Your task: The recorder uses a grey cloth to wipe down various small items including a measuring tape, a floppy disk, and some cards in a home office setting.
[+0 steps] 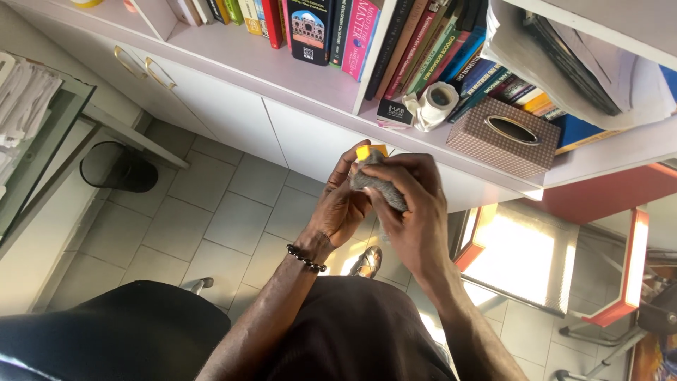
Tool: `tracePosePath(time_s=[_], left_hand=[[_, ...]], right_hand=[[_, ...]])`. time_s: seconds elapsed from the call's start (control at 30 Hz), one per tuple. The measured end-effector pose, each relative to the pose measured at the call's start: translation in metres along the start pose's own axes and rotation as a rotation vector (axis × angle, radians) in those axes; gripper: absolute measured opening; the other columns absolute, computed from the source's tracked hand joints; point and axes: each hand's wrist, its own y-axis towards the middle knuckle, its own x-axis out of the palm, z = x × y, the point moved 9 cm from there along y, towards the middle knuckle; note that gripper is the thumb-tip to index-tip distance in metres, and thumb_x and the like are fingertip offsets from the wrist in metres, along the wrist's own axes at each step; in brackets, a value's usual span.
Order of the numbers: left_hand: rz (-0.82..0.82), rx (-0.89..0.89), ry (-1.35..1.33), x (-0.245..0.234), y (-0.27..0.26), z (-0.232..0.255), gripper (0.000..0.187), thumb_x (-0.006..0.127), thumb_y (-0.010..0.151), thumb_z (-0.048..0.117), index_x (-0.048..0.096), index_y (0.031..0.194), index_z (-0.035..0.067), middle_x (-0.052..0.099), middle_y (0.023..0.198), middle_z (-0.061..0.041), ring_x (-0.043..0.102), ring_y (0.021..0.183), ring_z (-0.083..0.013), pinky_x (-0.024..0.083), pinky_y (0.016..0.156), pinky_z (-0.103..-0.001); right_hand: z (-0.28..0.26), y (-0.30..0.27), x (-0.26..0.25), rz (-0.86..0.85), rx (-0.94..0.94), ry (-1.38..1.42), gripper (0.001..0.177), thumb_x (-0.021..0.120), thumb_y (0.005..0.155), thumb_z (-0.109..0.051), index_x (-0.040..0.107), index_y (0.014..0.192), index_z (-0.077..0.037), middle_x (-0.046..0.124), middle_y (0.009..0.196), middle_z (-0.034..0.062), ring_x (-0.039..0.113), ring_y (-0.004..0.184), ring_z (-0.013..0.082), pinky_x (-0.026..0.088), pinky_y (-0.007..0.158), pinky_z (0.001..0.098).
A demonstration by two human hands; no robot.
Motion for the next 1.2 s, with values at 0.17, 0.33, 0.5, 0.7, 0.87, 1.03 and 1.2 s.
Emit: tracePosePath(time_s=[0.17,0.33,0.5,0.7,0.87,1.03,1.2], left_hand=[[0.007,0.015,0.048,0.006,-0.002,0.009,0.039,0.056,0.11,0.02,0.055,0.148,0.012,0.064,0.134,-0.009,0.066,0.117,-0.0167,0.061,0.098,-0.03],[0.038,-0.009,0.187,0.004,-0.002,0.012,0.031,0.056,0.106,0.019,0.056,0.137,0.012,0.068,0.133,-0.009,0.068,0.117,-0.0159,0.06,0.096,-0.03],[0.033,-0.02,0.278,0.0,-0.004,0.011,0.035,0.059,0.104,0.021,0.059,0.139,0.013,0.068,0.123,-0.002,0.066,0.099,-0.0126,0.061,0.083,-0.028],[0.014,-0.038,0.192,-0.014,0.0,-0.005,0.033,0.06,0.11,0.019,0.059,0.142,0.01,0.065,0.12,-0.008,0.064,0.098,-0.012,0.056,0.075,-0.025],[0.109,-0.025,0.195,-0.002,-0.001,0.008,0.035,0.059,0.102,0.016,0.059,0.137,0.011,0.066,0.126,-0.007,0.065,0.097,-0.0113,0.058,0.078,-0.026],[0.051,-0.024,0.213,-0.013,0.0,-0.003,0.036,0.062,0.107,0.019,0.061,0.142,0.01,0.065,0.127,-0.006,0.06,0.089,-0.0086,0.054,0.072,-0.022],[0.063,-0.045,0.202,-0.004,0.003,-0.004,0.038,0.061,0.107,0.019,0.058,0.144,0.01,0.066,0.118,-0.007,0.064,0.093,-0.0107,0.055,0.071,-0.023]], right_hand=[[-0.001,-0.009,0.002,-0.032,0.008,-0.034,0.032,0.08,0.089,-0.009,0.071,0.119,-0.014,0.06,0.12,0.0081,0.067,0.109,0.0208,0.064,0.09,0.0309],[0.002,-0.014,0.001,-0.015,0.058,-0.019,0.031,0.079,0.09,-0.01,0.07,0.119,-0.013,0.059,0.119,0.009,0.068,0.106,0.0197,0.062,0.081,0.0296],[-0.002,-0.001,-0.011,0.003,0.079,0.004,0.028,0.077,0.092,-0.008,0.069,0.119,-0.01,0.059,0.116,0.0105,0.069,0.098,0.0186,0.063,0.074,0.0273],[0.009,0.008,-0.008,0.047,0.117,0.053,0.024,0.073,0.096,-0.008,0.069,0.12,-0.008,0.058,0.117,0.011,0.07,0.097,0.0167,0.065,0.071,0.025],[0.01,-0.012,0.004,-0.041,-0.01,-0.044,0.024,0.076,0.094,-0.01,0.071,0.117,-0.009,0.063,0.116,0.0089,0.069,0.101,0.02,0.066,0.082,0.0288],[0.03,-0.001,-0.001,-0.009,0.152,-0.041,0.022,0.076,0.094,-0.012,0.071,0.115,-0.011,0.062,0.116,0.0104,0.07,0.097,0.0204,0.066,0.075,0.0285],[0.026,0.005,-0.005,0.082,0.07,0.037,0.024,0.074,0.099,-0.012,0.066,0.122,-0.01,0.058,0.12,0.0112,0.069,0.102,0.0186,0.064,0.078,0.0301]])
